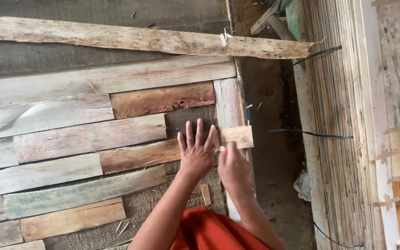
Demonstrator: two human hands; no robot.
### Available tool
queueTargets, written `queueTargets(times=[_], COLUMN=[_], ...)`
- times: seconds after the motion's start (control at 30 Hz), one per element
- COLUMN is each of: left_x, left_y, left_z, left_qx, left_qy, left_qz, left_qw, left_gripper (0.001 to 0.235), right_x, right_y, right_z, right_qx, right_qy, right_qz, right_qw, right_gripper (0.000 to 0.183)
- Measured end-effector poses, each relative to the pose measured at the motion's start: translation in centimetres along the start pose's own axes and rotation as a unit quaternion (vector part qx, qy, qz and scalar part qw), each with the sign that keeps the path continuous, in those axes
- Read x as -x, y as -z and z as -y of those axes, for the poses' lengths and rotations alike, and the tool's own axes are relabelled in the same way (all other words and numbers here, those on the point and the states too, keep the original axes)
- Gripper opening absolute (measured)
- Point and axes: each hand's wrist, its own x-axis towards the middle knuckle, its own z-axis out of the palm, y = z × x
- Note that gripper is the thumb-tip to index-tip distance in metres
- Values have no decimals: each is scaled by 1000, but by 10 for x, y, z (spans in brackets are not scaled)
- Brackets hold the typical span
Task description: The person uses a red utility knife to cut wooden planks on a workbench. They repeatedly position planks, score them with the knife, and break them along the scored line. The person handles multiple planks of varying sizes and places cut pieces aside.
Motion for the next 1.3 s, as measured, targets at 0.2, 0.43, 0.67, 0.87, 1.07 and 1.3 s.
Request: queueTargets(times=[0.2,0.43,0.67,0.87,1.07,1.3], left_x=[2,1,0,0,0,-1], left_y=[-4,-7,-8,-6,-9,-10], left_z=[2,5,5,5,7,5], left_qx=[-1,3,7,16,10,-16], left_qy=[3,-2,9,5,-5,11], left_qz=[-1,-4,5,0,-28,-11], left_qw=[1000,1000,1000,1000,1000,1000], left_gripper=[64,63,63,64,67,65], right_x=[-36,-41,-46,-51,-23,14], right_y=[-40,-39,-20,-36,-29,-56], right_z=[-7,-9,11,-13,-9,-24], right_qx=[130,139,149,130,82,42], right_qy=[-61,-65,-78,-77,-90,-83], right_qz=[143,160,194,242,156,40], right_qw=[979,975,966,958,980,995], right_gripper=[27,31,27,28,29,26])
